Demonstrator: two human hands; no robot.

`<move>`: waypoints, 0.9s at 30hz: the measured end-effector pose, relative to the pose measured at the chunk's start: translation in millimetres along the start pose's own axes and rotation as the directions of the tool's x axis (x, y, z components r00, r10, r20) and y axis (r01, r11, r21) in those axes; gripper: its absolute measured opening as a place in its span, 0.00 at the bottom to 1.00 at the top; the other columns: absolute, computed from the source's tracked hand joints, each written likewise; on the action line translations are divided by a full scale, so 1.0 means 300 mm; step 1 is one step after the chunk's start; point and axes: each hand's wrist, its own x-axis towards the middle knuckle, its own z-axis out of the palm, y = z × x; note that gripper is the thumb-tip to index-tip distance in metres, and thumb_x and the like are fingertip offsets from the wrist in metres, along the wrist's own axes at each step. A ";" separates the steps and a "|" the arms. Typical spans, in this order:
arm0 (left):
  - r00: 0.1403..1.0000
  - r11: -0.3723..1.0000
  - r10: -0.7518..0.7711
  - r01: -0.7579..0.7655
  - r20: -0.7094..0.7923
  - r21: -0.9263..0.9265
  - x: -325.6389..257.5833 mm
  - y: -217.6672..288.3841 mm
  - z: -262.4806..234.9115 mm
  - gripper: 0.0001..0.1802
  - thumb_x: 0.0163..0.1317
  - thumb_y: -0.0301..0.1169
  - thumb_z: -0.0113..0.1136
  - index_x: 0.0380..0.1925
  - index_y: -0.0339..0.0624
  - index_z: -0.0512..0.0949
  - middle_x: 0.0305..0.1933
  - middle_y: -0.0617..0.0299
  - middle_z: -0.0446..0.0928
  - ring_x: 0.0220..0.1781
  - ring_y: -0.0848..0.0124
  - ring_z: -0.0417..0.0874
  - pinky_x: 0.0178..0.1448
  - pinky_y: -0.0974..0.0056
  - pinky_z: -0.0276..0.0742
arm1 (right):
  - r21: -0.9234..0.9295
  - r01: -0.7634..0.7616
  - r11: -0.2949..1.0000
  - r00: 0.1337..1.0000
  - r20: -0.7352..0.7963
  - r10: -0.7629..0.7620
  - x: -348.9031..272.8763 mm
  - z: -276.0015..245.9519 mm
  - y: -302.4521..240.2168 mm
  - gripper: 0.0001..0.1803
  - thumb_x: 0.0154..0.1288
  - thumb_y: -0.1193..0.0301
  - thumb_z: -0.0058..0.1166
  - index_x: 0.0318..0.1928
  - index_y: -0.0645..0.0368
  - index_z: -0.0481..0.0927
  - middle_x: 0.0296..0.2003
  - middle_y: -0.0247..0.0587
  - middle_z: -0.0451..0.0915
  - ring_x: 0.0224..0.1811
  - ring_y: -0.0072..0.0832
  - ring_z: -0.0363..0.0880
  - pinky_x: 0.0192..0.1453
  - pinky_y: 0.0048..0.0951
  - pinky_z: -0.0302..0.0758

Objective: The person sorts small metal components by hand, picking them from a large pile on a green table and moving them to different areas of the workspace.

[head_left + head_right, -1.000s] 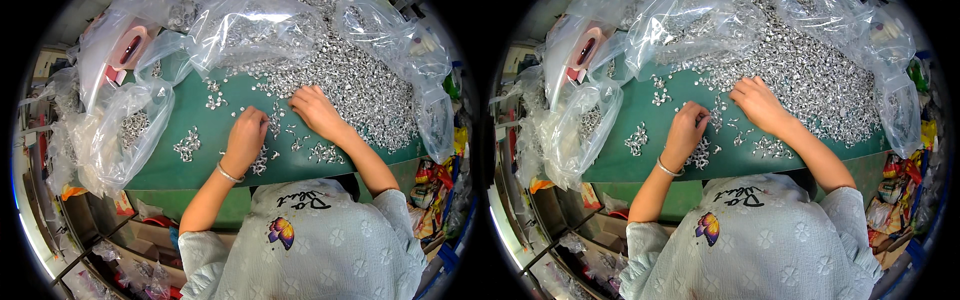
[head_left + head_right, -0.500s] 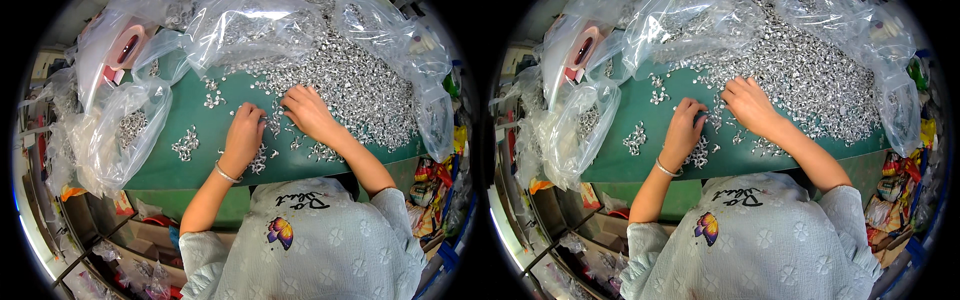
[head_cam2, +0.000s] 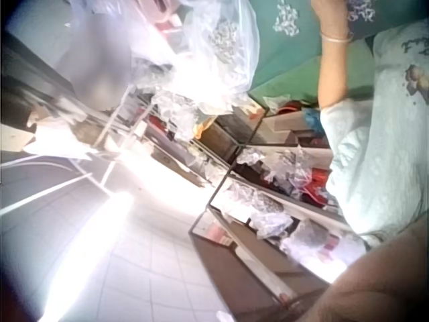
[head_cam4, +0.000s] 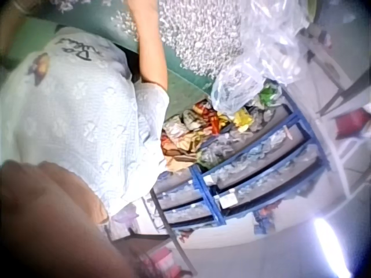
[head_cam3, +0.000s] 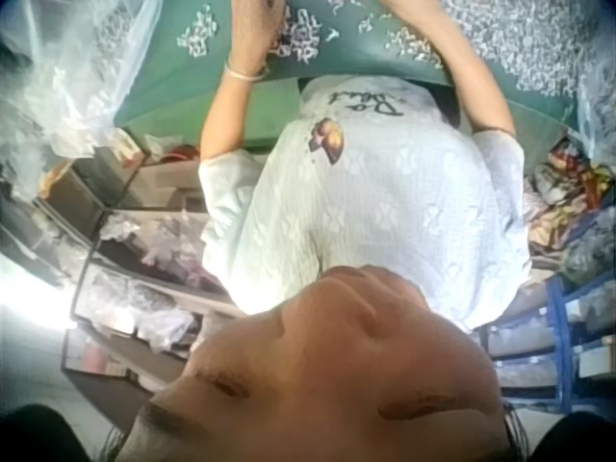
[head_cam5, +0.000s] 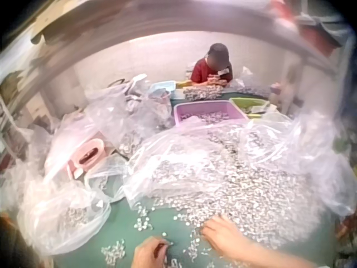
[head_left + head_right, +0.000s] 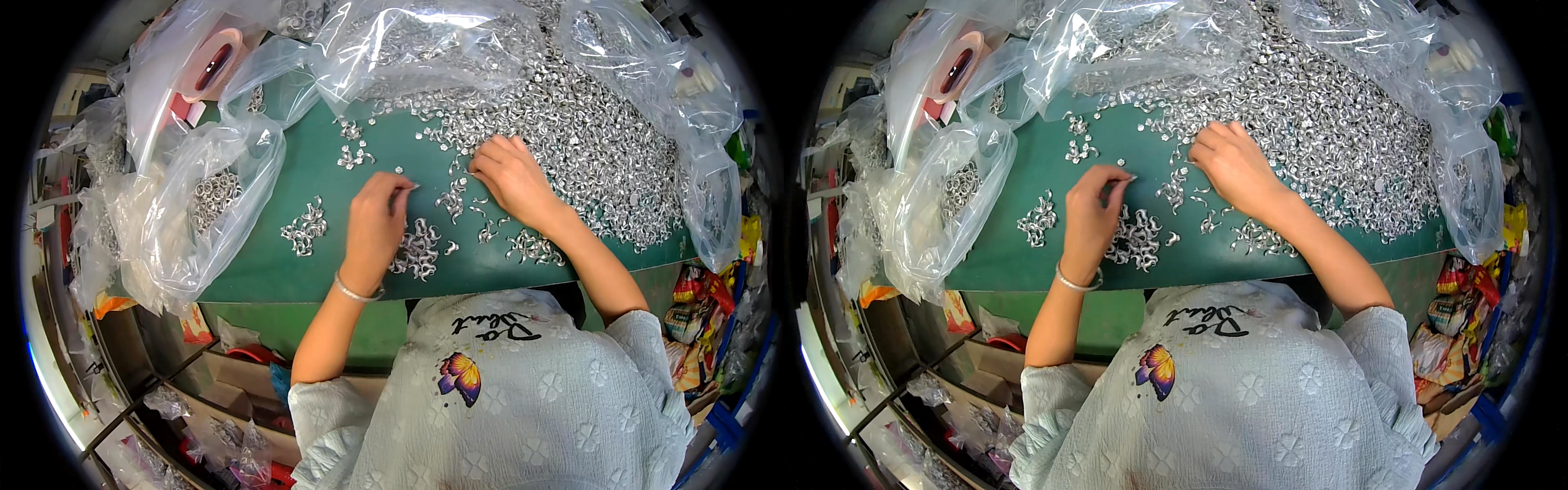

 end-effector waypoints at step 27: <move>0.982 0.852 0.067 0.035 -0.175 0.522 -0.170 -0.167 -0.167 0.07 0.55 0.26 0.65 0.35 0.43 0.79 0.48 0.59 0.76 0.55 0.59 0.75 0.63 0.53 0.61 | 0.362 -0.347 0.865 0.926 0.280 0.255 0.066 -0.126 -0.040 0.10 0.57 0.80 0.59 0.41 0.64 0.80 0.38 0.46 0.80 0.42 0.41 0.79 0.47 0.35 0.76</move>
